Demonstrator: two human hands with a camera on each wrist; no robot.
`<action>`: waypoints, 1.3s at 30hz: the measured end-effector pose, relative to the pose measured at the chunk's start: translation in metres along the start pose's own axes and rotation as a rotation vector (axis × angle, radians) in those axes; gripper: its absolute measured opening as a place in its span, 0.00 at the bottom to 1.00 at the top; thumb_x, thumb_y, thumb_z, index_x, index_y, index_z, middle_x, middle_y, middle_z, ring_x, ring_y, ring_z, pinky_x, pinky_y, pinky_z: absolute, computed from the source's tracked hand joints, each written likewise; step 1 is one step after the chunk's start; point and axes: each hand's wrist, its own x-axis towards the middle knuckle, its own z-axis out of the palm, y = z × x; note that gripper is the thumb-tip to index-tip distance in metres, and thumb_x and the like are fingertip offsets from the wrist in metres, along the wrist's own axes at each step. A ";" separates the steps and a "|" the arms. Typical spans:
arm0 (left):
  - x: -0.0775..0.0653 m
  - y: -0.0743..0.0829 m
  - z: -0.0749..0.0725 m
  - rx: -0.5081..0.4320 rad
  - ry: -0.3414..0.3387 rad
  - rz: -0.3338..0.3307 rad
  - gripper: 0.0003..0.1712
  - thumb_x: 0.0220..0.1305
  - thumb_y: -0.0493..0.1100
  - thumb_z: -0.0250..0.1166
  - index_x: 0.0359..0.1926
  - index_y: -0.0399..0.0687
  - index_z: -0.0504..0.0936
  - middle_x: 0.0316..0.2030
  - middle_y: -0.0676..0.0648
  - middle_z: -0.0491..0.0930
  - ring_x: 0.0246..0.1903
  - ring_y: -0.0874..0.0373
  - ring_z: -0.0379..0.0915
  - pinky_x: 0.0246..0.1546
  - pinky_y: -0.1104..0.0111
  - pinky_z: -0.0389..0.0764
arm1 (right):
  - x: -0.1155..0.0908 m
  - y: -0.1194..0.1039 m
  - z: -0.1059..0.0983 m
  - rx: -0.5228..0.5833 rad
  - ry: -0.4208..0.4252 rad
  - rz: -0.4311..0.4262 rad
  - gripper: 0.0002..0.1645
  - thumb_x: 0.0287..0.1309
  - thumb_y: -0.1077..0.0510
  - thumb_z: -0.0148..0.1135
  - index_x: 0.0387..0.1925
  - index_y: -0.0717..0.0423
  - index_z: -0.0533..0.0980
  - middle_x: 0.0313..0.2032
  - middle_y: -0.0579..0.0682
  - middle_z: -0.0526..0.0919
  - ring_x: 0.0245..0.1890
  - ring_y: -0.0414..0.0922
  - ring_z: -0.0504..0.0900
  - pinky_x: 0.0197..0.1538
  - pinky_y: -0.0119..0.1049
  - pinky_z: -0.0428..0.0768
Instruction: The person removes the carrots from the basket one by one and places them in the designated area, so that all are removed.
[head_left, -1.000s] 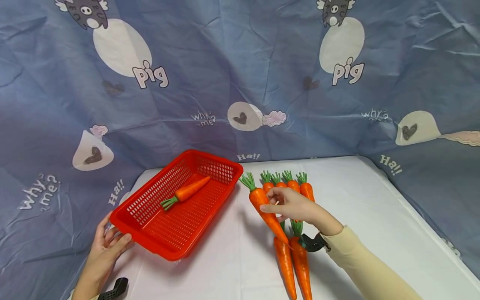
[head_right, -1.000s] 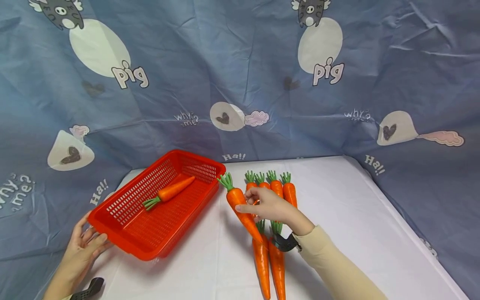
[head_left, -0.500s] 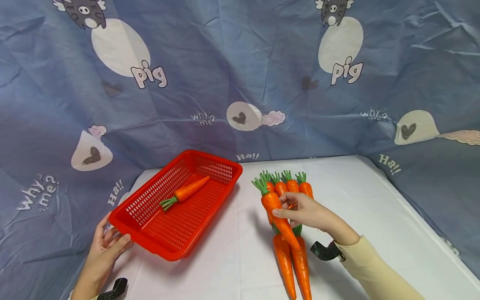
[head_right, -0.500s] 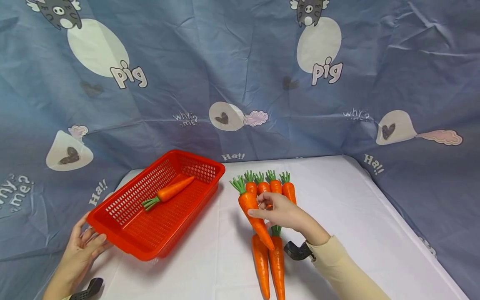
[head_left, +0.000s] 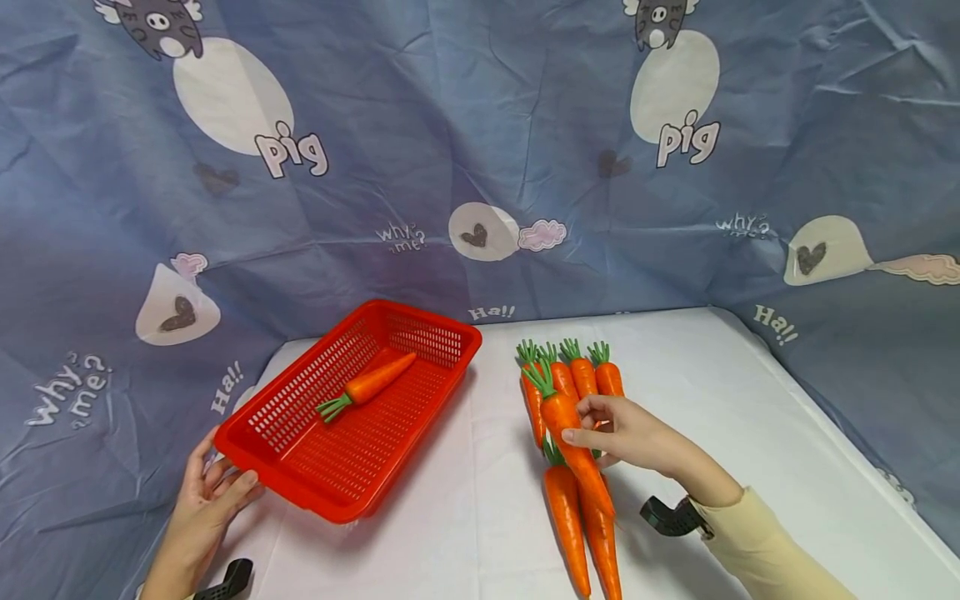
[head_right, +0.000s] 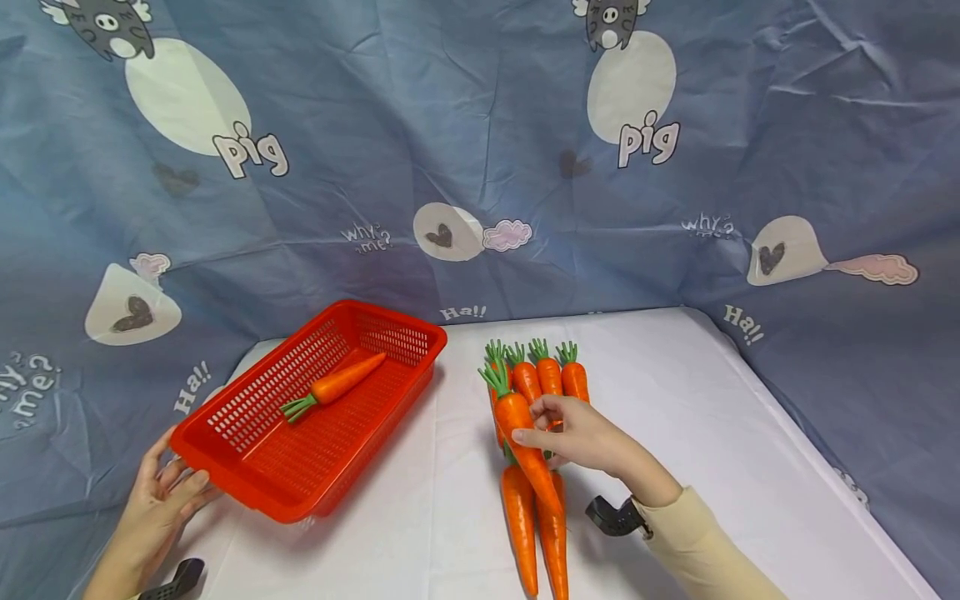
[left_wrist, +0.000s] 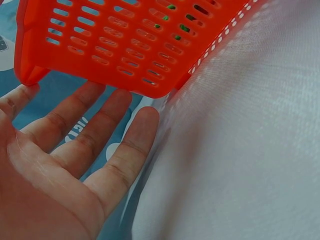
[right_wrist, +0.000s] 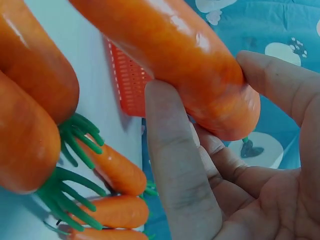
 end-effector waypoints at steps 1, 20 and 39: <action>0.000 0.000 0.000 -0.003 0.001 0.000 0.47 0.74 0.25 0.61 0.81 0.66 0.53 0.55 0.61 0.85 0.48 0.66 0.86 0.41 0.70 0.91 | -0.001 0.001 0.000 -0.002 -0.001 -0.002 0.26 0.68 0.45 0.73 0.47 0.61 0.72 0.42 0.53 0.74 0.39 0.49 0.80 0.39 0.49 0.91; -0.002 0.003 0.000 0.031 0.004 -0.014 0.48 0.75 0.27 0.62 0.81 0.67 0.52 0.55 0.63 0.84 0.47 0.68 0.86 0.42 0.70 0.91 | -0.028 0.024 -0.002 -0.007 0.020 0.034 0.28 0.69 0.46 0.72 0.54 0.64 0.74 0.43 0.54 0.78 0.39 0.48 0.80 0.35 0.42 0.88; 0.000 0.000 0.000 0.029 0.005 -0.015 0.47 0.75 0.28 0.62 0.81 0.67 0.51 0.55 0.63 0.84 0.48 0.68 0.86 0.42 0.70 0.91 | -0.053 0.044 -0.004 0.042 0.029 0.085 0.24 0.72 0.48 0.69 0.52 0.63 0.74 0.40 0.52 0.77 0.37 0.44 0.82 0.35 0.41 0.88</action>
